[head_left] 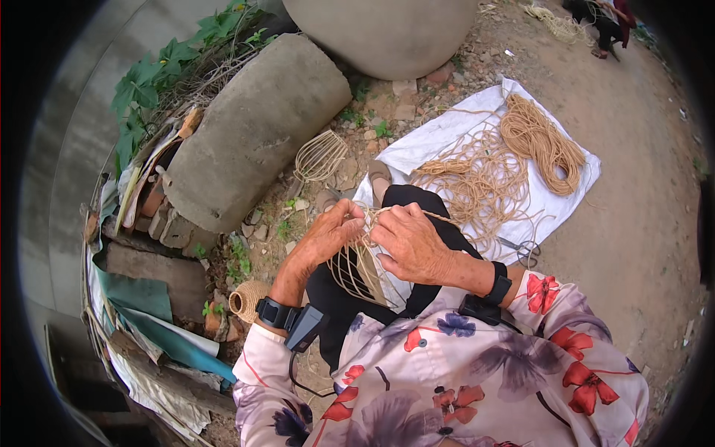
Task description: Weaving thin bamboo strips to create a lantern or basket frame structure.
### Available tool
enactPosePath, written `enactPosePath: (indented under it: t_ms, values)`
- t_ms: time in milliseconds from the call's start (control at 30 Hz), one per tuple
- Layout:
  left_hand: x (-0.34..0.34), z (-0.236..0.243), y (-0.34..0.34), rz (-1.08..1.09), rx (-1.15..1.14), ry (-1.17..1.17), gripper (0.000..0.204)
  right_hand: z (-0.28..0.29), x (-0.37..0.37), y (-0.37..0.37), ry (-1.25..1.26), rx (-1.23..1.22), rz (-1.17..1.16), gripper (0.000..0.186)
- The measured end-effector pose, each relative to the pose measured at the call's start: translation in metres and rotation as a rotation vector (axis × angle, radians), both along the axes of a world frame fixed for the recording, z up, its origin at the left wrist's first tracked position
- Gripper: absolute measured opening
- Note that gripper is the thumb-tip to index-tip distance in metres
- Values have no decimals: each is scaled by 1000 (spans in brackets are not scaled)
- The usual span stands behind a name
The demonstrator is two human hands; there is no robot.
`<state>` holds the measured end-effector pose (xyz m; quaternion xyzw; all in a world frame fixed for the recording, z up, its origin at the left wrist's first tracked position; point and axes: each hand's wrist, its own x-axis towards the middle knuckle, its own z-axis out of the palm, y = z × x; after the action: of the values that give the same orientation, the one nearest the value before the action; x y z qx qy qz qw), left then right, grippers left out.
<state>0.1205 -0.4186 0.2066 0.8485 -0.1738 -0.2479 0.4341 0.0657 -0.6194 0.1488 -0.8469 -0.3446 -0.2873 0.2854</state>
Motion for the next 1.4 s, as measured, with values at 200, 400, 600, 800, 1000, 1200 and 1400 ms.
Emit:
enactPosePath:
  t_ms: [200,400,600,800,1000,1200,1400]
  values:
    - [1,-1,-2,-17,97,-97,22,-18,8,17,-137,30,-67,13]
    - [-8,-8,-8,59,-10,-298,26,-10,11,18,285,329,78,12]
    - [-16,-9,-1,3,45,-362,40,-7,-4,0,1166,668,209,15]
    - [-23,-16,-9,24,93,-566,32,41,-20,-49,1419,570,524,24]
    - [-24,-34,-11,90,24,-834,22,78,-48,-157,1093,548,618,29]
    - [-23,-37,-16,179,9,-813,19,58,-59,-284,708,1122,400,37]
    - [-21,-40,-24,268,132,-864,26,-8,-15,-192,477,415,-424,29]
